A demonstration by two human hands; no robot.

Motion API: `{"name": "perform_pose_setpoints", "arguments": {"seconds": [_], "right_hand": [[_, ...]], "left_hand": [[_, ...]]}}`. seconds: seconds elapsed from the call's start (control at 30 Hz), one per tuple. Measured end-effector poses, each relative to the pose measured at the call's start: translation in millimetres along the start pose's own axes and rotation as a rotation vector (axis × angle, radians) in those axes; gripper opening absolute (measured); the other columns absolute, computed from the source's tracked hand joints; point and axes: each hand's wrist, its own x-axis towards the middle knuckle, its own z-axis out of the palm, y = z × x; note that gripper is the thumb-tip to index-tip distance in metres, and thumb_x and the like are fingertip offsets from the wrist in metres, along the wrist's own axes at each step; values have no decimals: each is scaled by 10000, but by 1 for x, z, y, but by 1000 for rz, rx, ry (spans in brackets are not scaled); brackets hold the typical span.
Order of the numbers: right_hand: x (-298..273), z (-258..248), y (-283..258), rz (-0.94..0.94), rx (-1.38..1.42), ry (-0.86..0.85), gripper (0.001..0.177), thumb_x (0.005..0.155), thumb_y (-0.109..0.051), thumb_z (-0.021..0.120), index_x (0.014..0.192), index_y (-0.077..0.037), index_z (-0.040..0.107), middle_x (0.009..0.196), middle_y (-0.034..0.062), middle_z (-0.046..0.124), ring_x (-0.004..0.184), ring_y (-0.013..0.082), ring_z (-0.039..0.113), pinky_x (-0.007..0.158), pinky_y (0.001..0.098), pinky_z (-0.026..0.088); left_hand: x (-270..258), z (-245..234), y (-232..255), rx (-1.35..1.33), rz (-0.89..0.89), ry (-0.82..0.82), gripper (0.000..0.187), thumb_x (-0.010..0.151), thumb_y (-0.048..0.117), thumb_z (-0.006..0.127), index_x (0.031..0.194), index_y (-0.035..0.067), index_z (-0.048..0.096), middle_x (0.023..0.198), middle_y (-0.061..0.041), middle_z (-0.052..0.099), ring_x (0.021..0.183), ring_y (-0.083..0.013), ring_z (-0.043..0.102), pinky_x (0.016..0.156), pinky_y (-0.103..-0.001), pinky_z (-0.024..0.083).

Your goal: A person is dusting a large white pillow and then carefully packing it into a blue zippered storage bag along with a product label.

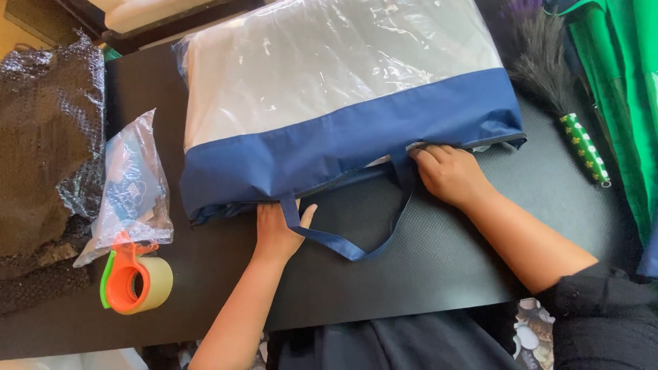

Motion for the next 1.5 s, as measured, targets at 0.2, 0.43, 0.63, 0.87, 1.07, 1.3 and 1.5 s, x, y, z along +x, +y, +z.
{"name": "perform_pose_setpoints", "arguments": {"seconds": [0.2, 0.43, 0.63, 0.87, 1.07, 1.3, 1.5], "right_hand": [[4, -13, -3, 93, 1, -157, 98, 896, -229, 702, 978, -176, 704, 902, 15, 720, 763, 234, 728, 630, 333, 567], [-2, 2, -1, 122, -69, -291, 90, 926, -360, 647, 966, -314, 714, 1052, -112, 724, 858, 136, 739, 592, 296, 574], [3, -1, -9, 166, -3, -312, 183, 868, -314, 704, 1027, -224, 713, 1095, -31, 739, 877, 221, 754, 609, 372, 595], [7, -6, -8, 241, 120, -407, 134, 841, -266, 704, 950, -197, 739, 1089, -11, 747, 894, 271, 758, 657, 403, 609], [18, -26, -14, 341, 227, -484, 156, 782, -260, 757, 933, -241, 720, 1046, -27, 721, 894, 291, 757, 730, 427, 601], [31, -46, -17, 379, 305, -500, 306, 803, -384, 771, 1032, -192, 709, 896, 64, 740, 840, 335, 748, 688, 449, 585], [38, -50, -23, 255, 204, -469, 376, 795, -376, 780, 1136, -252, 681, 907, 18, 752, 865, 283, 755, 689, 434, 581]], "left_hand": [[21, -19, 13, -90, -4, 7, 288, 983, 293, 696, 1045, 19, 762, 888, -222, 736, 888, -432, 720, 873, -542, 541], [30, -37, 22, -182, -135, -63, 253, 973, 272, 722, 1046, 35, 774, 957, -225, 756, 933, -427, 729, 887, -534, 572], [40, -44, 23, -324, -350, -112, 316, 926, 301, 763, 1084, 28, 740, 1027, -211, 753, 996, -405, 721, 895, -523, 576], [19, -30, 11, -641, -493, -206, 441, 852, 248, 838, 1166, -20, 682, 1162, -242, 729, 1109, -441, 682, 952, -544, 561], [21, -41, 21, -829, -638, -203, 419, 835, 290, 878, 1133, 93, 660, 1148, -108, 762, 1156, -271, 701, 1002, -447, 566], [-3, -53, 49, -819, -418, -205, 397, 760, 177, 920, 1035, 105, 643, 983, -150, 692, 1090, -325, 715, 969, -417, 572], [-4, -99, 77, -746, -40, -339, 314, 774, 99, 853, 1019, 155, 664, 1064, -88, 746, 1161, -328, 685, 1131, -490, 416]]}}
